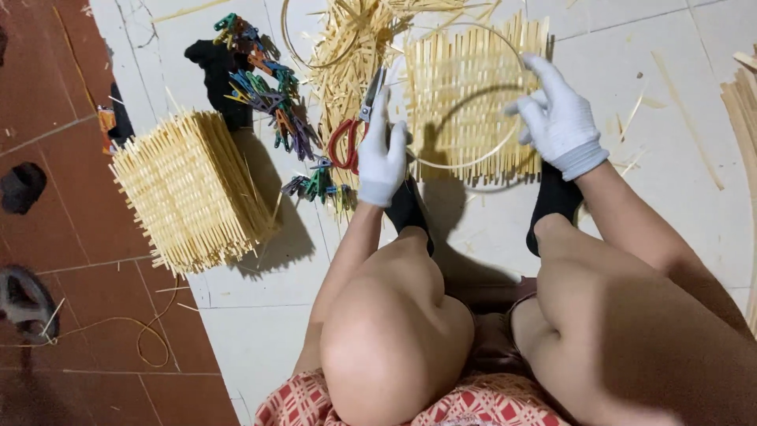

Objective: The recorder uses scissors and clips to trim and assemble a circular woven bamboo base.

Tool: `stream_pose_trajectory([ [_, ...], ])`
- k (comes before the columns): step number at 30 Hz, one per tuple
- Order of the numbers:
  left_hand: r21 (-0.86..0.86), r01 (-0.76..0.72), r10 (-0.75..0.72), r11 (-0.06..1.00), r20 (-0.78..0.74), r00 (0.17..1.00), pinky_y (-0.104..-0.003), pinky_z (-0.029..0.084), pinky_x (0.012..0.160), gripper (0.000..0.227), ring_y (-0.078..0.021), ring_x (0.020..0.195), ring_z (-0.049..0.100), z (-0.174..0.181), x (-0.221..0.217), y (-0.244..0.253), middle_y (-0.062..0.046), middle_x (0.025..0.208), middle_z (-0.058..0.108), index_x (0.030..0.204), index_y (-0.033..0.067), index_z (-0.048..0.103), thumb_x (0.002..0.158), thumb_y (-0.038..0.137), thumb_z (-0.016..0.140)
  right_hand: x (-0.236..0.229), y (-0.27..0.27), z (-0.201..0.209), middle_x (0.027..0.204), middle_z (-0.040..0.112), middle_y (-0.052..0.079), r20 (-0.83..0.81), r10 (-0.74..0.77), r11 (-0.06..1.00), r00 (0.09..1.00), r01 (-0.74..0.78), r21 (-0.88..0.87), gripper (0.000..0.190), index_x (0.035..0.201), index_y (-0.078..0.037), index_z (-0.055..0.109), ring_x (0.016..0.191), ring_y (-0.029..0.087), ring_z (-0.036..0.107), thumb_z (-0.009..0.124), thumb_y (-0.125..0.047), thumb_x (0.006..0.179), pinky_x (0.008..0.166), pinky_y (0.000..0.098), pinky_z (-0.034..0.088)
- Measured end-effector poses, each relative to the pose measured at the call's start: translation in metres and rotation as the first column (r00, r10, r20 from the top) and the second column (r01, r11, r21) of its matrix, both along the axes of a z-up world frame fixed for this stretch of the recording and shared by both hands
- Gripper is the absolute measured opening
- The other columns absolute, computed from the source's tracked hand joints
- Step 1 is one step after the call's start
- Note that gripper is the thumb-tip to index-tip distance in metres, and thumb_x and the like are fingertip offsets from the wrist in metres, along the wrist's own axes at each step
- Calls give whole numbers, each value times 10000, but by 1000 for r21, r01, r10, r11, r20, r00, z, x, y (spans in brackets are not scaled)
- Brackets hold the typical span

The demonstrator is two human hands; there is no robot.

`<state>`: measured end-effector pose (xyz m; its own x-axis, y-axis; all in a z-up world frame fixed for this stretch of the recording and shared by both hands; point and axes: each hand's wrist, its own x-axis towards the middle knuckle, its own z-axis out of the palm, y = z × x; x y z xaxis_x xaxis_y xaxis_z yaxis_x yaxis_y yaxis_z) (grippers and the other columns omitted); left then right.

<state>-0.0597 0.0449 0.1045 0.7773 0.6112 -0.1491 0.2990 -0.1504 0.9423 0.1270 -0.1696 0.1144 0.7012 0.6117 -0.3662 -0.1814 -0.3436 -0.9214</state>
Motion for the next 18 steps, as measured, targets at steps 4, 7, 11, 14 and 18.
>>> stream_pose_trajectory([
  [4, 91, 16, -3, 996, -140, 990, -274, 522, 687, 554, -132, 692, 579, -21, 18, -8, -162, 853, 652, 1604, 110, 427, 1065, 165, 543, 7, -25, -58, 1076, 708, 192, 744, 51, 992, 666, 51, -114, 238, 1265, -32, 677, 903, 266, 693, 742, -134, 1060, 806, 356, 564],
  [7, 311, 26, -6, 950, -67, 998, -347, 547, 766, 449, -239, 811, 634, -64, 23, -6, -194, 959, 675, 1490, 109, 555, 1043, 149, 581, 15, -27, -77, 999, 696, 176, 595, 36, 971, 803, 114, -213, 228, 1169, -38, 689, 839, 281, 704, 759, -184, 1009, 779, 388, 567],
  [11, 565, 69, -27, 822, -83, 996, -407, 558, 819, 381, -339, 896, 686, -88, 33, 1, -193, 1030, 698, 1353, 109, 638, 973, 138, 652, 23, -24, -81, 1026, 722, 145, 627, 149, 937, 764, 93, -337, 212, 1165, -60, 693, 920, 314, 704, 731, -193, 1004, 833, 433, 559],
  [14, 443, 72, 39, 893, -236, 971, -417, 557, 816, 384, -341, 871, 701, -89, 43, 2, -180, 992, 716, 1301, 108, 661, 920, 144, 681, 29, -15, -81, 1017, 735, 119, 641, 301, 858, 706, 94, -506, 202, 1134, -101, 726, 938, 339, 692, 719, -206, 962, 816, 479, 537],
  [18, 396, 21, 79, 918, -235, 969, -391, 573, 830, 351, -300, 870, 721, -118, 47, 9, -157, 1022, 717, 1222, 94, 665, 874, 115, 707, 32, -10, -103, 1047, 713, 144, 662, 302, 871, 686, 85, -485, 259, 1180, -108, 722, 962, 359, 678, 708, -196, 937, 813, 484, 527],
])
